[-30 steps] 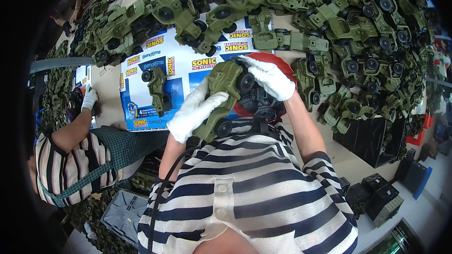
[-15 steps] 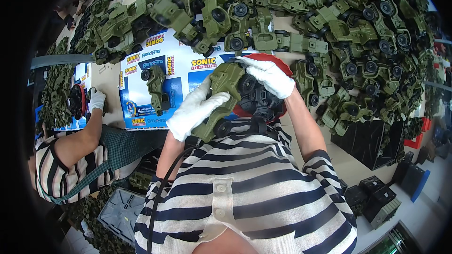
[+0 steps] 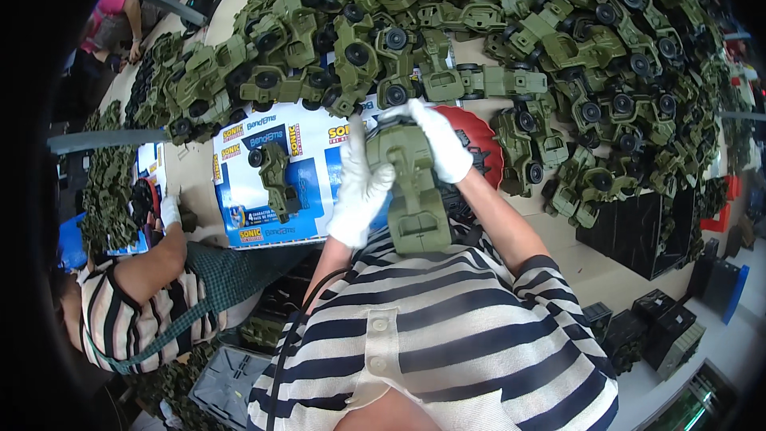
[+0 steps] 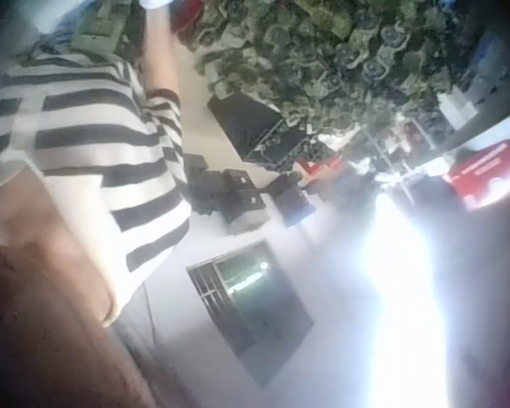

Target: The person assembles green toy tanks by picking up a tank body and inserting a black turret component into it. The person handles the toys one at a time, repeatedly picking up bodies and turrets from a large pile on the table and a red bowl, respectively, and snapping them together.

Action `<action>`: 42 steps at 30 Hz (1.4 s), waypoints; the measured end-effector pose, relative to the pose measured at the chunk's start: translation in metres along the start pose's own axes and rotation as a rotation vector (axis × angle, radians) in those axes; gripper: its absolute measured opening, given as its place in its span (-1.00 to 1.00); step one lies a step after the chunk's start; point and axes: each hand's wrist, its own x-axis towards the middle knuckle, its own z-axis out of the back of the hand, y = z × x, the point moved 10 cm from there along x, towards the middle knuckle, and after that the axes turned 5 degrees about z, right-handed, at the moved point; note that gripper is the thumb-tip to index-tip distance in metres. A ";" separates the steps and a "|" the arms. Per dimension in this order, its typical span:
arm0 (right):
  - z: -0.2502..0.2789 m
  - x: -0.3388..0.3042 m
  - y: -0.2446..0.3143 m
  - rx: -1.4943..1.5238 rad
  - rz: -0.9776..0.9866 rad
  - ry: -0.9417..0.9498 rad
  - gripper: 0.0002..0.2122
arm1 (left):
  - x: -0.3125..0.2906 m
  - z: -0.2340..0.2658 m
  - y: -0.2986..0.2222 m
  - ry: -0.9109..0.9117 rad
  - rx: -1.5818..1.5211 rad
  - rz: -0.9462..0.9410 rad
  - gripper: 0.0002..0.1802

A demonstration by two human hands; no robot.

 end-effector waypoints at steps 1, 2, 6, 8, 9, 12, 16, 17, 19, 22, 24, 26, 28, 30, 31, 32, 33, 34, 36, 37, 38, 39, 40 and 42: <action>-0.006 -0.003 0.005 -0.111 0.062 -0.009 -0.50 | 0.010 0.001 -0.009 -0.035 -0.139 -0.110 0.26; 0.002 -0.004 0.006 -0.246 0.164 -0.008 -0.51 | 0.012 -0.010 -0.006 0.053 -0.311 -0.009 0.24; -0.004 -0.029 0.034 -0.382 0.479 0.047 -0.61 | 0.005 -0.020 0.009 0.068 -0.477 0.052 0.09; -0.014 -0.048 0.048 -0.578 0.434 -0.041 -0.64 | 0.003 -0.016 -0.011 0.006 -0.389 -0.044 -0.09; -0.021 -0.055 0.056 -0.647 0.477 -0.086 -0.61 | 0.000 -0.013 -0.023 -0.020 -0.330 -0.067 -0.19; -0.012 -0.063 0.062 -0.696 0.581 -0.152 -0.66 | 0.005 -0.014 -0.036 -0.015 -0.273 -0.088 -0.42; -0.002 -0.053 0.047 -0.639 0.455 -0.185 -0.70 | 0.011 -0.012 -0.031 -0.061 -0.238 -0.129 -0.59; 0.000 -0.047 0.043 -0.622 0.405 -0.196 -0.69 | 0.013 -0.012 -0.022 -0.075 -0.194 -0.080 -0.62; 0.015 -0.044 0.038 -0.694 0.291 -0.224 -0.44 | 0.028 -0.002 -0.033 -0.110 -0.096 -0.085 -0.65; 0.000 -0.068 0.028 -0.622 0.007 0.077 -0.28 | 0.035 0.040 -0.021 -0.448 -0.007 -0.093 -0.58; -0.010 -0.084 0.026 -0.626 -0.019 0.106 -0.29 | 0.037 0.023 -0.012 -0.339 -0.446 0.066 -0.42; 0.017 -0.095 -0.008 -0.093 -0.197 -0.074 -0.34 | 0.042 0.000 -0.029 -0.108 -0.083 -0.124 -0.09; 0.058 -0.118 -0.024 0.272 -0.305 -0.288 -0.38 | 0.039 0.011 -0.027 -0.133 0.275 -0.345 -0.26; 0.096 -0.129 0.009 -0.047 -0.119 -0.358 -0.31 | 0.036 0.093 0.044 -0.453 0.217 -0.120 -0.35; 0.120 -0.143 0.026 -0.105 -0.082 -0.412 -0.28 | 0.030 0.129 0.055 -0.604 0.563 0.122 -0.33; 0.150 -0.157 0.044 -0.323 -0.062 -0.466 -0.31 | 0.028 0.162 0.075 -0.603 0.637 0.146 -0.22; 0.173 -0.167 0.069 -0.547 -0.063 -0.458 -0.33 | 0.015 0.184 0.080 -0.693 0.935 0.434 -0.20; 0.195 -0.180 0.084 -0.569 -0.078 -0.534 -0.31 | 0.008 0.195 0.098 -0.655 0.953 0.531 -0.17; 0.237 -0.196 0.101 -0.735 -0.097 -0.591 -0.29 | -0.002 0.216 0.161 -0.414 0.622 0.658 -0.12; 0.267 -0.203 0.111 -1.306 -0.240 -0.705 -0.28 | 0.000 0.216 0.197 -0.283 0.362 0.348 -0.17; 0.278 -0.203 0.114 -1.521 -0.261 -0.766 -0.30 | -0.006 0.222 0.243 -0.298 0.288 0.336 -0.25; 0.293 -0.208 0.112 -1.600 -0.203 -0.909 -0.39 | -0.010 0.225 0.269 -0.306 0.217 0.321 -0.33; 0.301 -0.208 0.110 -1.604 -0.092 -0.935 -0.48 | -0.018 0.213 0.299 -0.307 -0.529 0.552 -0.34; 0.269 -0.202 0.126 -1.878 -0.042 -1.003 -0.58 | -0.017 0.178 0.267 -0.259 -0.902 0.601 -0.28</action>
